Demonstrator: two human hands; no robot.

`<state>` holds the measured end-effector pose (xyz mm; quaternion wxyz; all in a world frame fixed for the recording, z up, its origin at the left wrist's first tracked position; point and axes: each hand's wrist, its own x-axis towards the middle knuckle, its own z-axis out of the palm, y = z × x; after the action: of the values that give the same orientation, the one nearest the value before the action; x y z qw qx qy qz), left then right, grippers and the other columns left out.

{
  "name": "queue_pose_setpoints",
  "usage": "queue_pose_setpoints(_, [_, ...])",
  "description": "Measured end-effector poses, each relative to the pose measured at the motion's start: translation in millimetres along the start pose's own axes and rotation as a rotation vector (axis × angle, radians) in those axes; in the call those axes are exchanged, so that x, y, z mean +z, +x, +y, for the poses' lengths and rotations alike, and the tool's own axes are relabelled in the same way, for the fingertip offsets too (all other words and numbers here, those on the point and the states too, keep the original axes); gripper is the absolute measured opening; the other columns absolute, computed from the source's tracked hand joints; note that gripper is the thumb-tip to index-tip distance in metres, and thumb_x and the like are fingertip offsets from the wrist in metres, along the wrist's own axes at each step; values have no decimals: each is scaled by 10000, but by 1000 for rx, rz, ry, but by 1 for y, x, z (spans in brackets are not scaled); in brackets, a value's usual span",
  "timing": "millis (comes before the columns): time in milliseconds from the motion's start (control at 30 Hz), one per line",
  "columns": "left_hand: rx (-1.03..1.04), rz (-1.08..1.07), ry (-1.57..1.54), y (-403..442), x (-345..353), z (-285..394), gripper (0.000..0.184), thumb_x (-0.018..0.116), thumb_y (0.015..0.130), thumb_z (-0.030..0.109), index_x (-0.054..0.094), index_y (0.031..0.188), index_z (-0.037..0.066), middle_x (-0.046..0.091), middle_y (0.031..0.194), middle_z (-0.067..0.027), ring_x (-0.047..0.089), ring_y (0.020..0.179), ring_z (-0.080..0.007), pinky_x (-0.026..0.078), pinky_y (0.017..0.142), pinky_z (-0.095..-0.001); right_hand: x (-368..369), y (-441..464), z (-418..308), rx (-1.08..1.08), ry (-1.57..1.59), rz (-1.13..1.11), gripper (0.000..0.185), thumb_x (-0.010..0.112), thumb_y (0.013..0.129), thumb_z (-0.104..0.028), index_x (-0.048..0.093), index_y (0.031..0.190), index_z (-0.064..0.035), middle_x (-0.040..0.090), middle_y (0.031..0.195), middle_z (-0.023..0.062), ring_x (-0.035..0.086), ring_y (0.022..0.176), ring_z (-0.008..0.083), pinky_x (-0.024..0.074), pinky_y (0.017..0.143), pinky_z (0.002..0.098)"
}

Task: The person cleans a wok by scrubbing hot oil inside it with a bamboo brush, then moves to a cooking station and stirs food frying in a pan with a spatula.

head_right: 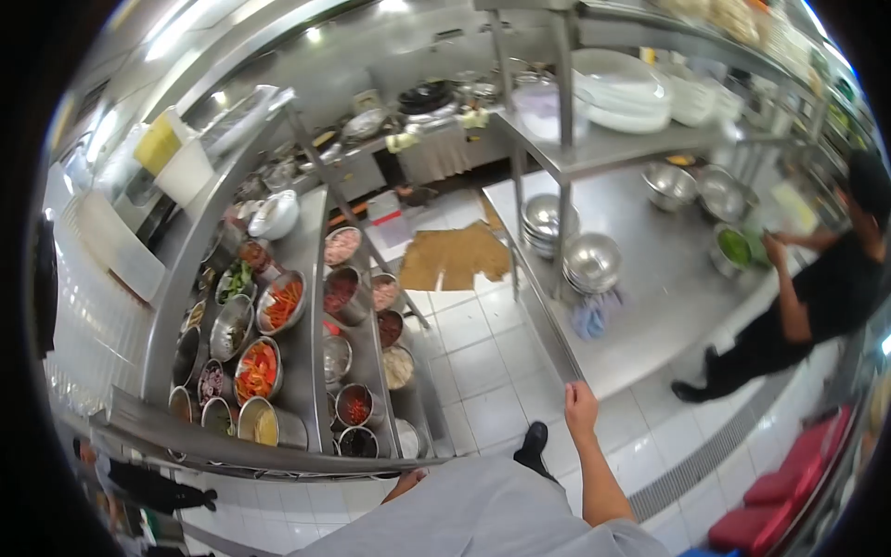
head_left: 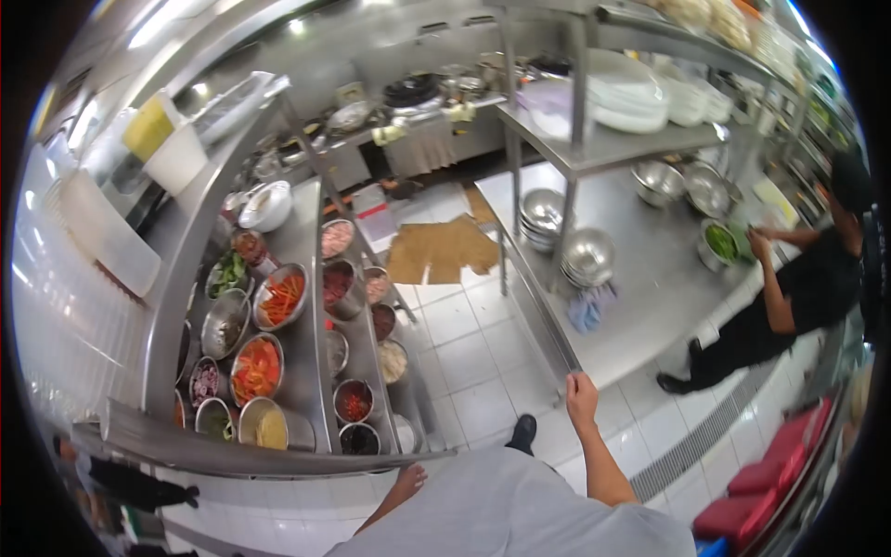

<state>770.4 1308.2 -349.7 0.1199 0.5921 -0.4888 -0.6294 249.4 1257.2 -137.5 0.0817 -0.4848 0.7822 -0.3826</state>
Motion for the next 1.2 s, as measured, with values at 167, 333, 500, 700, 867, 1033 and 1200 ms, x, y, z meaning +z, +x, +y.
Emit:
queue_pose_setpoints(167, [-104, -6, 225, 9, 10, 30, 272, 534, 904, 259, 528, 1120, 94, 553, 975, -51, 540, 861, -190, 460, 709, -375, 43, 114, -2, -255, 187, -29, 343, 591, 852, -172, 542, 1154, -17, 573, 999, 172, 541, 945, 339, 434, 834, 413])
queue_pose_setpoints(333, [-145, -33, 33, 48, 25, 98, 276, 545, 900, 275, 542, 1118, 106, 558, 956, -44, 535, 855, -177, 454, 694, -360, 89, 179, -26, -390, 173, -156, 470, 603, 837, -176, 477, 1262, -19, 510, 1149, 216, 454, 1127, 374, 359, 981, 436])
queue_pose_setpoints(500, [-159, -45, -241, 102, 31, 182, 281, 555, 895, 292, 556, 1116, 118, 563, 936, -37, 530, 850, -164, 448, 680, -344, 128, 235, -48, -421, -48, -181, 551, 659, 755, -118, 473, 1261, 0, 413, 1258, 250, 372, 1192, 424, 321, 1030, 450])
queue_pose_setpoints(700, [-185, 150, -305, 164, 8, 243, 387, 599, 854, 319, 548, 1167, 96, 594, 947, -22, 543, 791, -139, 447, 645, -289, 144, 271, -75, -364, -201, -212, 549, 661, 725, -72, 490, 1241, 3, 403, 1264, 240, 362, 1204, 425, 323, 1034, 446])
queue_pose_setpoints(867, [-241, 125, -280, 248, -21, 203, 350, 576, 857, 272, 553, 1146, 77, 600, 945, -41, 560, 794, -160, 456, 662, -291, 177, 284, -81, -383, -62, -349, 510, 619, 742, -83, 486, 1229, -13, 457, 1247, 251, 415, 1188, 418, 344, 1023, 450])
queue_pose_setpoints(1033, [-326, 175, -539, 358, -83, 225, 278, 517, 883, 301, 570, 1057, 90, 598, 835, -44, 558, 760, -160, 472, 651, -344, 248, 307, -96, -378, -51, -588, 511, 634, 758, -146, 497, 1238, -36, 515, 1221, 215, 461, 1167, 373, 393, 982, 423])
queue_pose_setpoints(1200, [19, 199, -172, 457, -166, 368, 190, 539, 854, 282, 595, 897, 105, 539, 672, -46, 501, 569, -157, 406, 471, -324, 377, 353, -70, -290, -180, -1259, 519, 638, 785, -299, 526, 1235, -66, 628, 1048, 200, 590, 972, 373, 470, 863, 432])
